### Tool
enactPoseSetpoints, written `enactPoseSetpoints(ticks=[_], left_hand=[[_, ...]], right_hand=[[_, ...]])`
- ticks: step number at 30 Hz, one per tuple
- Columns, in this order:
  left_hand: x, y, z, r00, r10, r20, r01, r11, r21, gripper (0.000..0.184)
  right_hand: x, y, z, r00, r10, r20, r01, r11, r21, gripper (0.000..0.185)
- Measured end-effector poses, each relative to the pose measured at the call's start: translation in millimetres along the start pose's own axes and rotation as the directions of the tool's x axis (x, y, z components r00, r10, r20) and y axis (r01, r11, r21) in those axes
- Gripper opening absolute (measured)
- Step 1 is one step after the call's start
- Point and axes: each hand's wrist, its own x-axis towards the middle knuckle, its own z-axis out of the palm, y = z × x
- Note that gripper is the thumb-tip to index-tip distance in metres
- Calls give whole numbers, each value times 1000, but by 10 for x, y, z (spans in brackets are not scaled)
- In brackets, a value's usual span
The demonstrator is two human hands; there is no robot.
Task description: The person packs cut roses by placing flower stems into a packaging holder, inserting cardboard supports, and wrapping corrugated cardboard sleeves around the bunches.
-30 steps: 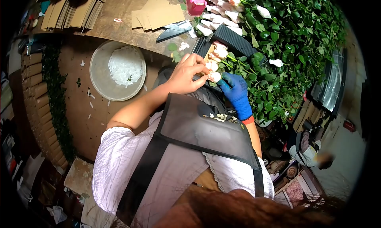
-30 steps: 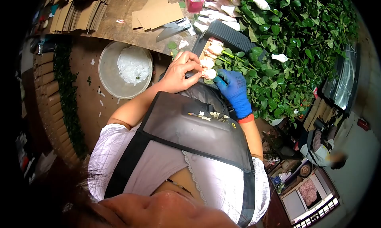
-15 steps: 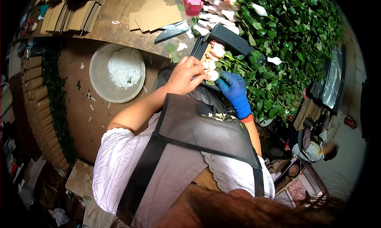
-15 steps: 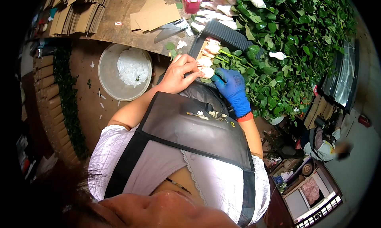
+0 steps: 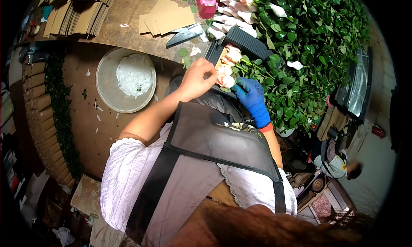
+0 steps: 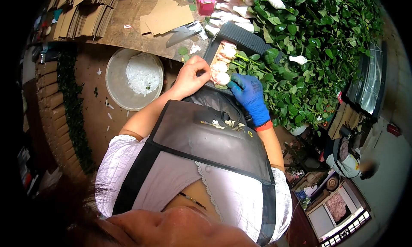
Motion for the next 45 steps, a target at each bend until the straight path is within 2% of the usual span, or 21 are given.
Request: enactPoseSetpoints(ticks=[2,3,4,6,9,12,13,19,22,23,26,28,30,31,34,35,36,38,39,42,45], left_hand=[[20,83,-31,996,-62,-70,42,965,-259,7],[44,49,-40,977,111,-184,-159,949,-271,8],[47,7,-106,992,79,-102,-111,927,-357,9],[0,-6,-187,988,-107,116,153,824,-545,7],[10,68,-179,994,-93,65,107,962,-249,5],[15,233,-199,986,40,161,-35,999,-34,15],[16,169,-163,986,71,154,-72,997,4,22],[55,38,-112,983,75,171,-93,991,100,12],[148,69,-145,977,179,117,-196,968,154,8],[181,110,-169,963,253,88,-266,940,212,6],[268,317,-292,937,340,-74,-326,933,153,8],[313,282,-405,950,172,-259,-182,983,-15,16],[354,167,-573,908,226,-353,-59,903,425,33],[329,181,-603,890,306,-338,-26,775,632,52],[283,34,-527,950,265,-165,-110,781,615,62],[273,-13,-467,977,210,-46,-170,886,431,68],[300,-10,-379,989,132,68,-147,932,333,84],[338,17,-206,976,84,203,-148,934,326,101],[408,-25,-151,954,148,262,-230,919,321,110],[489,-116,-123,930,39,365,-149,949,279,107],[493,-90,-131,920,99,378,-190,959,211,104]], right_hand=[[-2,-7,4,1000,3,-1,-3,1000,2,31],[-4,3,10,1000,-3,-8,3,1000,0,31],[-7,6,14,1000,-9,-14,9,1000,-2,31],[5,-9,1,1000,8,10,-8,1000,-5,31],[21,7,19,999,23,38,-23,1000,1,31],[23,-10,3,999,34,39,-34,999,6,31],[25,-23,-7,999,35,36,-35,999,8,31],[-2,12,18,1000,-2,-2,2,1000,-24,31],[49,-26,-4,999,-49,2,49,999,-10,28],[76,-52,-35,998,-30,61,32,999,-30,27],[181,-214,-152,976,38,216,-8,990,-137,25],[229,-272,-158,954,92,286,-15,965,-261,25],[291,-355,-163,923,162,349,-19,925,-379,25],[311,-395,-161,918,175,355,-19,915,-403,25],[378,-414,-157,912,162,376,27,892,-451,25],[379,-415,-157,909,154,386,47,885,-464,25],[403,-433,-166,894,172,414,48,882,-470,26],[467,-473,-197,862,206,463,52,873,-485,27],[462,-458,-201,870,176,460,67,884,-463,27],[395,-453,-326,878,165,449,56,897,-439,27],[412,-485,-501,930,202,306,-81,927,-367,30]])
